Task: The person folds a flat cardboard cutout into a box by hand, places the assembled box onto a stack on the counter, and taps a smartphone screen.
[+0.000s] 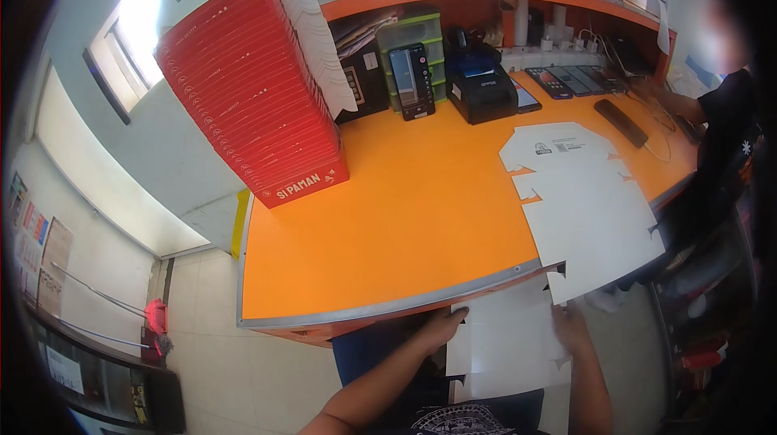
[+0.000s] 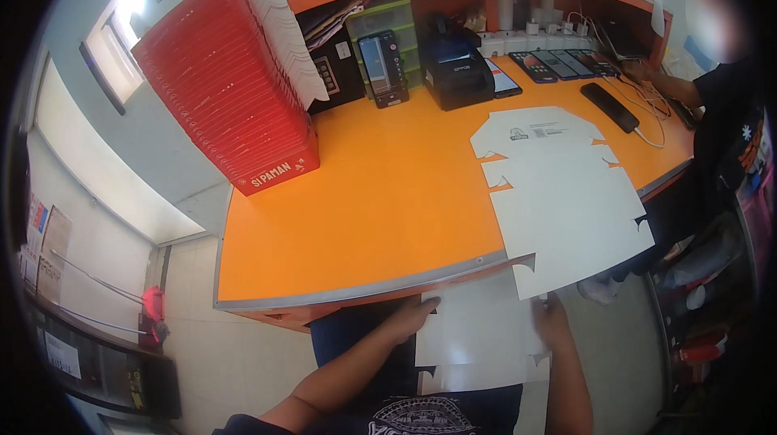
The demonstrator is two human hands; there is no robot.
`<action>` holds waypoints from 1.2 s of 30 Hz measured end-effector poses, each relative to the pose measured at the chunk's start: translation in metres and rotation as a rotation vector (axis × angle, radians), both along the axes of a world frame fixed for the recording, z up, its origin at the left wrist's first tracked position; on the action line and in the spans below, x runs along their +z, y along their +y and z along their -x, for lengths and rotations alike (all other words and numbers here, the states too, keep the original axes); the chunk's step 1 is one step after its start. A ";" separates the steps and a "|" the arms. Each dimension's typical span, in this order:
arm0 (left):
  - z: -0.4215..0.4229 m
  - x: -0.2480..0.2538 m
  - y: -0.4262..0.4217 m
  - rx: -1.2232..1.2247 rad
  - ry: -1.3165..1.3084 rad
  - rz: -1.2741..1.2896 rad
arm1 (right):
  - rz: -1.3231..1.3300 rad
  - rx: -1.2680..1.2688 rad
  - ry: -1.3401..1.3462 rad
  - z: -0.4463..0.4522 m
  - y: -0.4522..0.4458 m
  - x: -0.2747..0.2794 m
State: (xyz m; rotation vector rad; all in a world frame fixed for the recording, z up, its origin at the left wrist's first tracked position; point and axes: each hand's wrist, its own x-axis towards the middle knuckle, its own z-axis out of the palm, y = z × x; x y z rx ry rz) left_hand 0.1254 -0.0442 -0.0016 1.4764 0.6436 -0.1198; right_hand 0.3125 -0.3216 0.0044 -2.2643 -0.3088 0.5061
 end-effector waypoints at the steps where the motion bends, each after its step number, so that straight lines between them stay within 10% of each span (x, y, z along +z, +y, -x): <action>1: 0.000 -0.004 0.000 0.008 -0.004 0.016 | -0.075 0.044 0.032 0.002 -0.005 0.007; 6: -0.002 -0.022 -0.002 0.021 -0.009 0.052 | -0.455 0.105 0.396 0.014 -0.043 0.021; 12: -0.012 0.010 -0.024 0.288 -0.075 0.686 | -0.380 0.101 0.239 0.060 -0.042 0.040; 21: -0.022 0.026 -0.044 0.342 -0.136 0.264 | -0.264 0.197 0.253 0.087 -0.022 0.102; 24: -0.036 -0.042 -0.048 0.306 -0.172 0.014 | -0.159 0.277 0.041 0.089 -0.022 0.091; 30: -0.052 -0.031 -0.050 0.361 -0.086 0.306 | -0.236 0.142 0.134 0.077 -0.035 0.071; 36: -0.067 -0.028 -0.068 0.313 -0.244 -0.198 | -0.304 0.074 0.112 0.083 -0.037 0.070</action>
